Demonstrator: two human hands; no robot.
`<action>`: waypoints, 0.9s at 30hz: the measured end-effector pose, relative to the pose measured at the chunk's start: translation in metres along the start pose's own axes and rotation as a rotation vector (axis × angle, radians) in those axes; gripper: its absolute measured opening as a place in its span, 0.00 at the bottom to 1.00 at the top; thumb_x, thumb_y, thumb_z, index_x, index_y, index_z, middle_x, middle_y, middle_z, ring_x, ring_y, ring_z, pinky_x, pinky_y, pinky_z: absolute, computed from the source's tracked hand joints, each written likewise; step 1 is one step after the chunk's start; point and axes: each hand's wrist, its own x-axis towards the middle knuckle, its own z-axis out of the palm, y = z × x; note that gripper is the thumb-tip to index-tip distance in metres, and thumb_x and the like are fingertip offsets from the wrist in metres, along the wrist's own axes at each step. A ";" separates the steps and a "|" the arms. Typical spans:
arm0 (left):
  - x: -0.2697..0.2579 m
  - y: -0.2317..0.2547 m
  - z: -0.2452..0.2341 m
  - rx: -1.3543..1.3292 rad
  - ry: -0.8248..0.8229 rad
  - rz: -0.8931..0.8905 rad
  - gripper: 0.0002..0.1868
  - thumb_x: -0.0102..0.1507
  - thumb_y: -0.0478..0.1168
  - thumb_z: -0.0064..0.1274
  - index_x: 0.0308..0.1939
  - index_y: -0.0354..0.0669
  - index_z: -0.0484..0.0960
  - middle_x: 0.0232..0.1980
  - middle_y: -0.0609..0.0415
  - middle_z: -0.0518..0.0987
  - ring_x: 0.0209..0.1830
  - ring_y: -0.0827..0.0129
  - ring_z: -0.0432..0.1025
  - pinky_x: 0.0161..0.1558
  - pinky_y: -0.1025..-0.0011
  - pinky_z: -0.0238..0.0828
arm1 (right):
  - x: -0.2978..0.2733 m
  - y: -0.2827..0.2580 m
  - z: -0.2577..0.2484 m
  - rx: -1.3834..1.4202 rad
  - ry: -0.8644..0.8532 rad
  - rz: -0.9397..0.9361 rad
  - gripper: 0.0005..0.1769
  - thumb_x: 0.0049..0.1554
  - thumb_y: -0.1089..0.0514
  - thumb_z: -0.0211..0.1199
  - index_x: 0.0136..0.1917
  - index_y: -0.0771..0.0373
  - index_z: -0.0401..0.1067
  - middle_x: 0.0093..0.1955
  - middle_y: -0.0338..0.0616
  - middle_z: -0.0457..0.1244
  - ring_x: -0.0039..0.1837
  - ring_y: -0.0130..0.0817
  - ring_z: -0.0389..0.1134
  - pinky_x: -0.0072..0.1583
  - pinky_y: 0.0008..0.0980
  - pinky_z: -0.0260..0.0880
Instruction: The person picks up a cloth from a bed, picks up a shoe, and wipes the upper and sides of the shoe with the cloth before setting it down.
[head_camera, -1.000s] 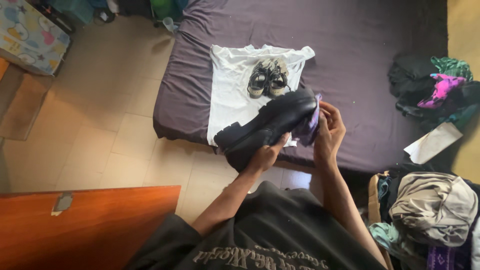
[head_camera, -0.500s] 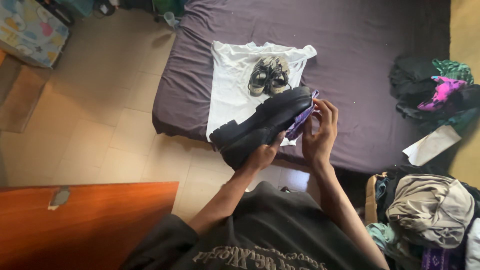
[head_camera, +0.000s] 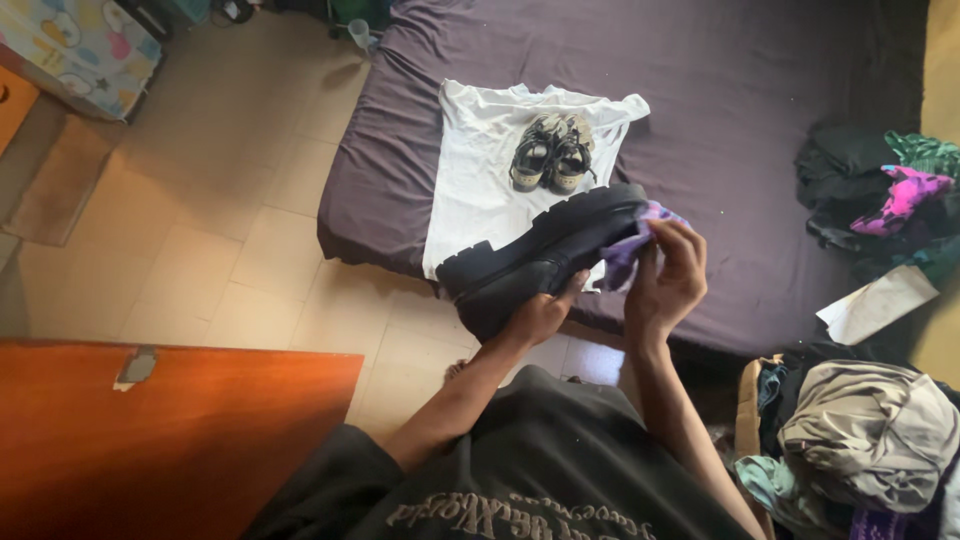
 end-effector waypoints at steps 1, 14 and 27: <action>-0.001 -0.003 0.001 0.050 0.018 0.044 0.17 0.69 0.46 0.54 0.50 0.34 0.84 0.48 0.49 0.85 0.48 0.64 0.80 0.54 0.68 0.75 | 0.001 -0.007 -0.003 -0.002 0.003 0.000 0.09 0.64 0.71 0.62 0.58 0.68 0.76 0.62 0.46 0.65 0.65 0.33 0.70 0.68 0.31 0.74; -0.003 -0.111 0.015 0.642 0.176 0.029 0.22 0.69 0.53 0.52 0.36 0.36 0.85 0.33 0.40 0.82 0.31 0.49 0.77 0.39 0.57 0.73 | 0.014 -0.016 -0.003 -0.355 -0.490 -0.256 0.13 0.55 0.72 0.66 0.53 0.63 0.78 0.56 0.48 0.68 0.59 0.49 0.69 0.61 0.42 0.70; -0.024 -0.081 -0.002 0.741 0.122 0.025 0.18 0.68 0.50 0.55 0.39 0.37 0.85 0.37 0.38 0.83 0.38 0.45 0.77 0.46 0.56 0.72 | 0.012 -0.009 -0.011 -0.012 -0.837 -0.190 0.16 0.58 0.73 0.63 0.59 0.65 0.76 0.59 0.48 0.70 0.65 0.42 0.71 0.64 0.40 0.71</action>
